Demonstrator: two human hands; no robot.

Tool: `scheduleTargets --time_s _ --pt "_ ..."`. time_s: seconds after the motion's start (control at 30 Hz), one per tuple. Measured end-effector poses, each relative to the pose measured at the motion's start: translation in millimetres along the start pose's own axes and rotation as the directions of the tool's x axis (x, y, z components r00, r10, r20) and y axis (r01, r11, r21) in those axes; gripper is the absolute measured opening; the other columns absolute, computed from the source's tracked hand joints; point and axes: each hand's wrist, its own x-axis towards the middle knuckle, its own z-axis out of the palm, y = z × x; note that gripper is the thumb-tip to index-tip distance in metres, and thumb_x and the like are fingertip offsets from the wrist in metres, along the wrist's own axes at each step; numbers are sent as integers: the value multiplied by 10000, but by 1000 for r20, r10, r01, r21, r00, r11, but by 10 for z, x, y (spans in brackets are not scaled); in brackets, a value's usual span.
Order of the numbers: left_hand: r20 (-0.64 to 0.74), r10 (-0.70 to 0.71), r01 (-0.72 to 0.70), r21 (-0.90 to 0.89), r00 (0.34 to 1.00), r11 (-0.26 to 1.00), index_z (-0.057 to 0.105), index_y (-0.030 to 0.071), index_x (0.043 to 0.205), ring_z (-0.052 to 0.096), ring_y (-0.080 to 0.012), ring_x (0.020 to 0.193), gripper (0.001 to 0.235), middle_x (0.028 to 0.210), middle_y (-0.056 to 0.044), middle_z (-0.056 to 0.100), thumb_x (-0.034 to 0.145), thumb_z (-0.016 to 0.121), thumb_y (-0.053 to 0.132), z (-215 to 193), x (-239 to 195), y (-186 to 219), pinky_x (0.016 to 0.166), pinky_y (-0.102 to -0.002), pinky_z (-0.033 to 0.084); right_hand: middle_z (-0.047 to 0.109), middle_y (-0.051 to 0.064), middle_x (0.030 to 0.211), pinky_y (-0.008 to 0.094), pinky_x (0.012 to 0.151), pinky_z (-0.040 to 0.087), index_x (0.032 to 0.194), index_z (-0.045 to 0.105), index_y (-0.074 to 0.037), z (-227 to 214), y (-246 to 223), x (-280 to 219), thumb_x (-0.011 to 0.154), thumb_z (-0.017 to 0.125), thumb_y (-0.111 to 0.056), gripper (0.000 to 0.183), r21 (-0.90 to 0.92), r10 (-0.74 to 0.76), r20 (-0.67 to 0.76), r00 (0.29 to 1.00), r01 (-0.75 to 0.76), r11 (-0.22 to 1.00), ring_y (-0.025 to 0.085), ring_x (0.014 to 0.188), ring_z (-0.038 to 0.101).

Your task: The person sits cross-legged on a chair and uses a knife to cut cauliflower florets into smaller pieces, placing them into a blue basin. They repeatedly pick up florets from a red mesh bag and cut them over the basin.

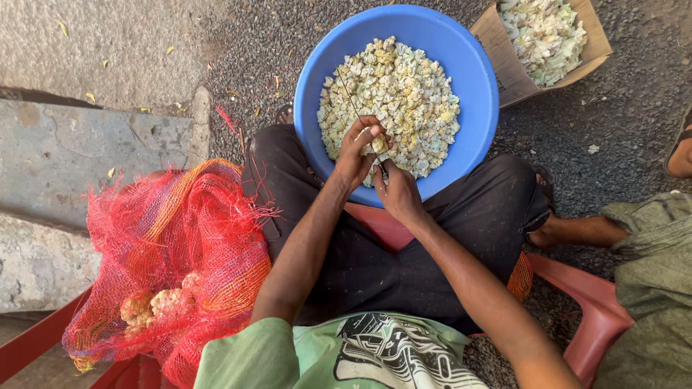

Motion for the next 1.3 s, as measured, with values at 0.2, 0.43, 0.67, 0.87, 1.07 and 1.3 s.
scheduleTargets --time_s 0.2,0.43,0.67,0.87,1.07,1.3 --pt "52 -46 50 -84 998 995 509 35 1231 666 -259 938 272 1035 -127 625 998 646 62 2 23 21 883 -420 589 622 162 647 423 518 458 992 597 32 85 203 48 1017 579 -149 184 131 34 112 993 -49 990 255 538 627" --pt "16 -163 162 15 987 987 419 119 1443 619 -226 1094 584 1264 -117 552 880 536 21 58 -9 88 922 -393 576 533 -8 665 286 506 469 925 589 -49 -70 425 101 1018 616 -278 248 684 180 651 737 -673 283 91 513 497" --pt "-79 -152 162 132 985 978 351 114 1421 597 -304 1147 677 1412 -137 371 762 489 43 -135 122 -82 885 -434 556 578 -21 736 253 531 496 1115 597 -69 -187 80 150 926 738 -303 333 719 223 222 949 -314 620 75 590 562" --pt "-58 -191 200 272 980 941 347 136 1468 582 -295 1126 526 1365 -179 428 958 466 190 -45 54 -202 917 -413 573 636 10 777 241 548 507 1226 632 -16 -118 223 143 872 828 -262 474 613 242 180 953 -302 730 75 605 590" --pt "-229 -49 132 362 972 923 434 127 1440 567 -307 1197 464 1429 -241 435 985 522 140 -336 134 -284 973 -427 549 686 2 864 256 538 535 1187 601 -79 -135 415 140 855 760 -160 377 770 365 106 925 -309 558 82 627 609" --pt "-306 -55 208 494 951 845 400 186 1504 582 -307 1265 662 1513 -231 367 921 702 101 -277 126 -185 988 -418 547 775 70 997 243 511 519 1152 628 -109 -2090 720 979 894 830 -206 342 704 503 -457 734 -47 709 102 680 682"
